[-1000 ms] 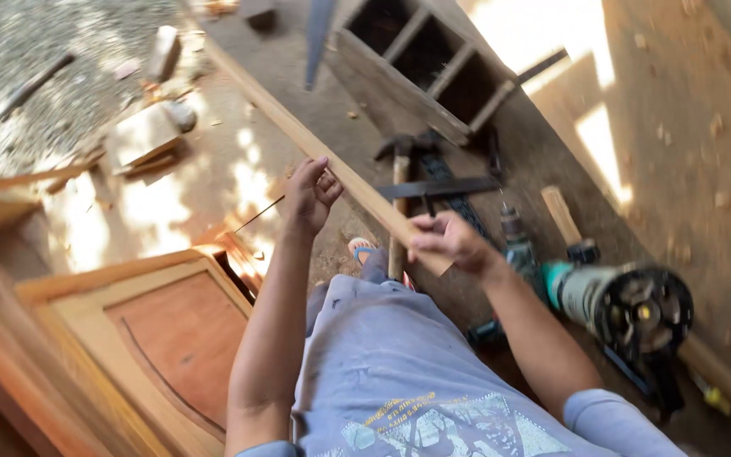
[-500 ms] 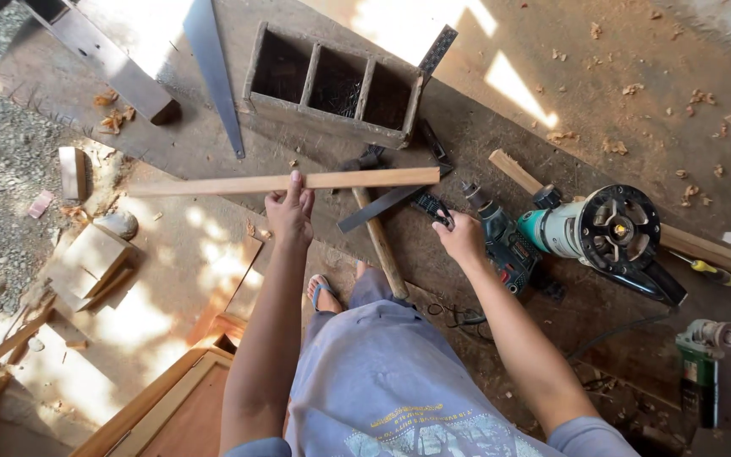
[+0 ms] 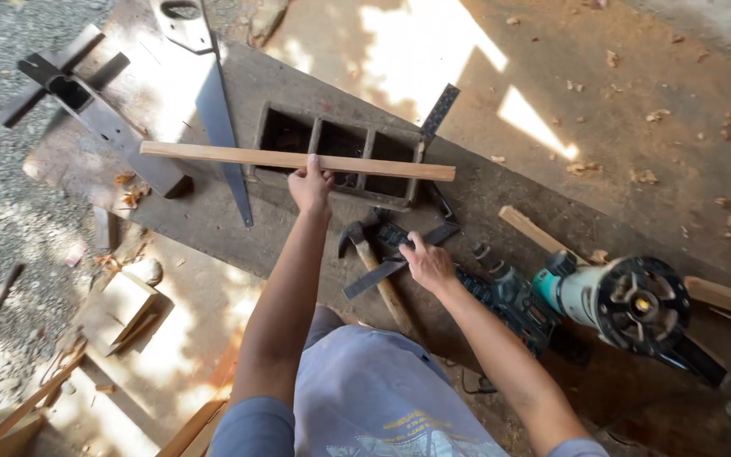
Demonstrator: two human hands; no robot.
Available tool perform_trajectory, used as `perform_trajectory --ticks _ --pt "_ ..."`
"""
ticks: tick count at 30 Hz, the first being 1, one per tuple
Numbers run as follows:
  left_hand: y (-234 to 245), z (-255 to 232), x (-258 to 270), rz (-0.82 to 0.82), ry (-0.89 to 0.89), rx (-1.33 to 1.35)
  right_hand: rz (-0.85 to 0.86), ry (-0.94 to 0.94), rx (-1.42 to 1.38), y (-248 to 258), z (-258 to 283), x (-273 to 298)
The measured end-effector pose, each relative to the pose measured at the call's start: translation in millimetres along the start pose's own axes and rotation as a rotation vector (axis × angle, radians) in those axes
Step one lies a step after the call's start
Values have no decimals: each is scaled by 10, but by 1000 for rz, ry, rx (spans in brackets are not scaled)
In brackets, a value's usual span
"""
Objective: The recorder measures a piece of wood with a square ruler and marks it with a pen, then cuts the wood using a hand saw.
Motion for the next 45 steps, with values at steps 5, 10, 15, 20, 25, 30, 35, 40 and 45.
perform_trajectory --ticks 5,10,15,20,25,30,35,40,45 --pt "-133 -125 -123 55 -27 -90 -158 195 38 686 188 38" --pt "-199 -899 633 17 80 -526 -549 206 -138 1608 234 237" --pt "-462 -1333 1852 962 -768 -1556 -781 -144 -665 1969 -210 445" --pt "-283 -1099 2461 1475 -1363 -1285 -863 -563 -1185 2009 -298 295" --pt "-527 -1285 2553 1333 -1329 -1266 -807 -622 -1456 1890 -145 227" --pt "-548 -1314 2420 1546 -1256 -1156 -840 -749 -1315 1995 181 67" --pt "-936 -1993 2085 1419 -655 -1043 -813 -396 -217 2284 380 232" --pt "-1038 -1638 1078 1250 174 -1035 -557 -172 48 2082 707 6" --pt "-1448 -1015 773 928 -1167 -1390 -318 -548 -516 485 97 140"
Point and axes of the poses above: each hand's wrist, its own x-axis away from the middle knuckle, its own y-axis out of the back of the hand, z = x × y, the point moved 3 cm from there along -x, towards the middle knuckle, and after that the axes turned 3 degrees about -x, right-handed, at the moved point
